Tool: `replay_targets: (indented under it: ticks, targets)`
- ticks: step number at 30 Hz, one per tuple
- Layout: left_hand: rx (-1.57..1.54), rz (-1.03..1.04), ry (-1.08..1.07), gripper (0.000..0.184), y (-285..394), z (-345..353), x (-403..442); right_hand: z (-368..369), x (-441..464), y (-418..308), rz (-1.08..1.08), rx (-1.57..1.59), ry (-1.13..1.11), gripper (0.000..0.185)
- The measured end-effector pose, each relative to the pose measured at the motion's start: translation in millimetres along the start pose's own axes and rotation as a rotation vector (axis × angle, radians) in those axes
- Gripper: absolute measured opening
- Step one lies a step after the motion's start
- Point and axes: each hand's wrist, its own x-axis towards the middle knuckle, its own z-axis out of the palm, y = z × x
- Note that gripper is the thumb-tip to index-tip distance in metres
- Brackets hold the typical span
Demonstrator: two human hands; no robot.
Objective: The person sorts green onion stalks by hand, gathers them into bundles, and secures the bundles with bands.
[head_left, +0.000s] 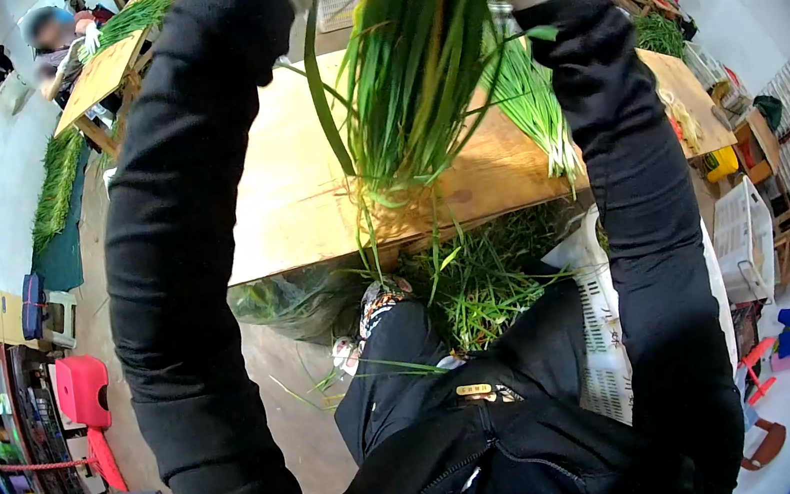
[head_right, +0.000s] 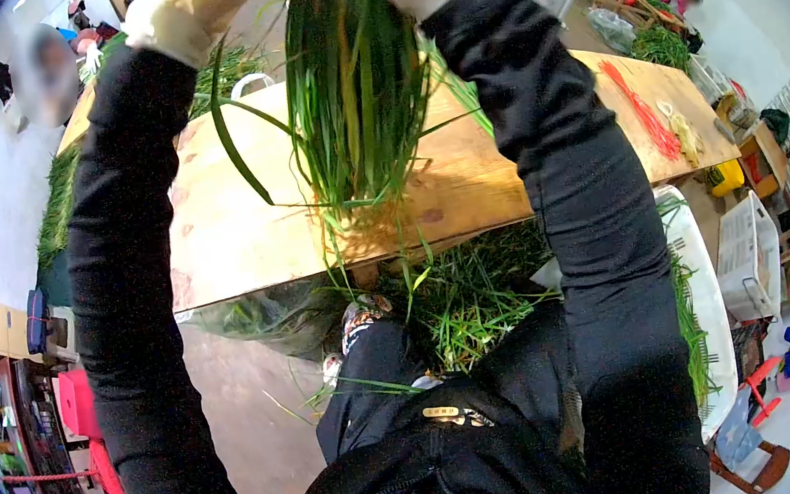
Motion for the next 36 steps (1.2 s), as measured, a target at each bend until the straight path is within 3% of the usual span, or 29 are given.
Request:
replay_targets:
  ticks: [4, 6, 7, 8, 9, 10, 12, 14, 15, 16, 17, 18, 19, 20, 21, 22, 23, 25, 27, 28, 29, 30, 34, 36]
  targets:
    - [-0.089, -0.041, 0.058, 0.068, -39, 46, -6, -11, -4, 17, 0.257, 0.098, 0.026, 0.015]
    - [-0.232, 0.035, 0.273, 0.079, -72, 94, -13, -9, -11, 12, 0.388, 0.320, 0.037, 0.015]
    - [-0.320, 0.131, 0.433, 0.085, -89, 116, -18, -1, -13, -9, 0.388, 0.242, 0.185, 0.014]
    - [-0.292, 0.165, 0.463, 0.086, -96, 132, -29, 7, -14, -30, 0.395, 0.161, 0.331, 0.014]
    - [-0.263, 0.135, 0.456, 0.087, -103, 149, -41, -24, -14, -24, 0.255, 0.203, 0.223, 0.013]
    - [-0.233, 0.105, 0.448, 0.087, -109, 166, -53, -31, -15, -30, 0.204, 0.191, 0.272, 0.013]
    - [-0.214, -0.068, 0.398, 0.078, -168, 234, -77, -54, -6, -43, 0.095, 0.088, 0.313, 0.015]
    - [-0.431, -0.344, 0.338, 0.057, -186, 283, -100, -59, -16, -67, 0.070, -0.066, 0.349, 0.014]
    - [-0.462, -0.498, 0.283, 0.048, -168, 293, -114, -53, -25, -76, -0.005, -0.189, 0.429, 0.013]
    - [-0.489, -0.653, 0.226, 0.039, -150, 303, -128, -72, -27, -84, -0.041, -0.194, 0.325, 0.013]
    - [-0.340, -0.761, 0.182, 0.034, -137, 312, -134, -77, -32, -93, 0.075, -0.119, 0.306, 0.013]
    - [-0.368, -0.746, 0.118, 0.032, -133, 322, -140, -105, -35, -103, 0.080, -0.134, 0.309, 0.013]
    - [-0.397, -0.734, 0.051, 0.031, -133, 334, -148, -148, -39, -116, 0.084, -0.383, 0.185, 0.025]
    - [-0.247, -0.709, 0.059, 0.016, -148, 355, -163, -179, -44, -127, 0.085, -0.624, 0.046, 0.043]
    - [-0.867, -0.849, 0.244, 0.021, -178, 401, -187, -187, -57, -140, -0.001, -0.913, -0.050, 0.040]
    - [-1.079, -1.004, 0.256, 0.027, -181, 405, -204, -190, -69, -155, 0.039, -0.902, 0.025, 0.038]
    - [-1.334, -1.031, 0.264, 0.031, -209, 442, -229, -197, -77, -171, 0.129, -0.740, 0.174, 0.036]
    - [-1.296, -1.225, 0.075, 0.030, -173, 409, -233, -217, -90, -199, 0.225, -0.456, 0.441, 0.033]
    - [-1.429, -1.031, 0.073, 0.031, -173, 410, -226, -241, -106, -222, 0.283, -0.313, 0.556, 0.031]
    - [-1.569, -0.723, -0.029, 0.037, -172, 397, -226, -251, -117, -229, 0.316, -0.263, 0.560, 0.030]
    - [-1.592, -0.647, -0.047, 0.044, -168, 388, -221, -282, -128, -245, 0.359, -0.160, 0.433, 0.028]
    - [-1.670, -0.593, -0.054, 0.045, -167, 387, -218, -313, -139, -261, 0.409, -0.062, 0.309, 0.026]
    - [-1.824, -0.540, -0.127, 0.061, -173, 383, -228, -286, -136, -301, 0.504, -0.229, 0.468, 0.028]
    - [-1.947, -0.498, -0.201, 0.067, -175, 389, -236, -349, -134, -359, 0.186, -0.616, 1.172, 0.028]
